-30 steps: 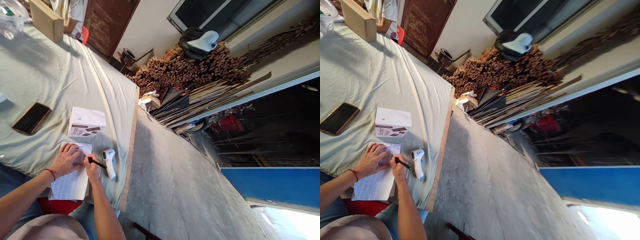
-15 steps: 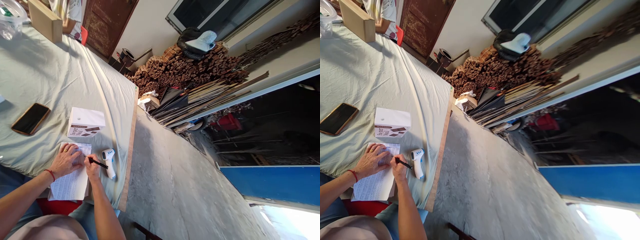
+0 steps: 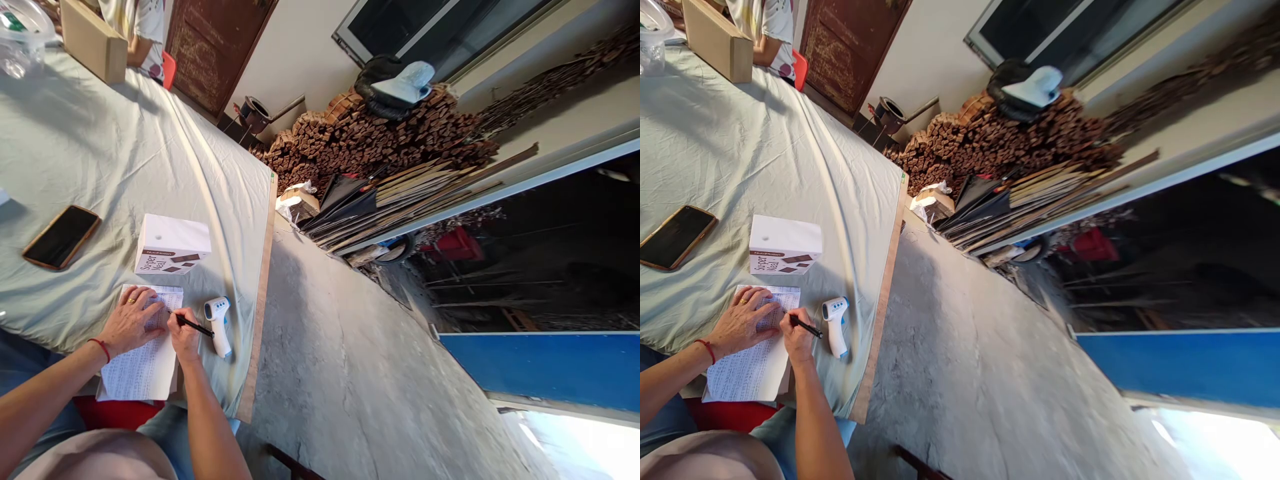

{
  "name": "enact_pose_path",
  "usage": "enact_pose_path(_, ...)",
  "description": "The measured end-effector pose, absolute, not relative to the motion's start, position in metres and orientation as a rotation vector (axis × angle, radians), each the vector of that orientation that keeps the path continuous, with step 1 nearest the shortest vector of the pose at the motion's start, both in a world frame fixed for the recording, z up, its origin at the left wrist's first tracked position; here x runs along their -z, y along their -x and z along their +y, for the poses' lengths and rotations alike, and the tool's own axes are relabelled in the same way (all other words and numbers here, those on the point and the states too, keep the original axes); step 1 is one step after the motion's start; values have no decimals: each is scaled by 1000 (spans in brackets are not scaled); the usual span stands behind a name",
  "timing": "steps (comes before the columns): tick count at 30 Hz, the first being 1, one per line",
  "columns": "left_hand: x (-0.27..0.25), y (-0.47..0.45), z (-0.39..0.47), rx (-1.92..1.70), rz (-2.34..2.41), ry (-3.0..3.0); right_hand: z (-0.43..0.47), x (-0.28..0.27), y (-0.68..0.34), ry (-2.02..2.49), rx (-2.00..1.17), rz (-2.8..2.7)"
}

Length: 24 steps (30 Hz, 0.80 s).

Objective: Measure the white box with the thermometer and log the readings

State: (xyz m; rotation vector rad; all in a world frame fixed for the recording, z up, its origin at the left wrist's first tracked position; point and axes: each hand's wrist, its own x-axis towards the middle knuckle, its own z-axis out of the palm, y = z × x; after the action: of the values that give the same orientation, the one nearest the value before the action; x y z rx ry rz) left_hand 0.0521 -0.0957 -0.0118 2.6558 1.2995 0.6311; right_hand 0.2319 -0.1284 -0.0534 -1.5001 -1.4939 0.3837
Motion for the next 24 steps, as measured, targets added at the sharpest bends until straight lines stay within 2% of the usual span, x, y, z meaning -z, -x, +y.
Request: enact_pose_path(24,14,-52,-95,-657,1296,-2636,-128,51,-231,1527,-344,-1496)
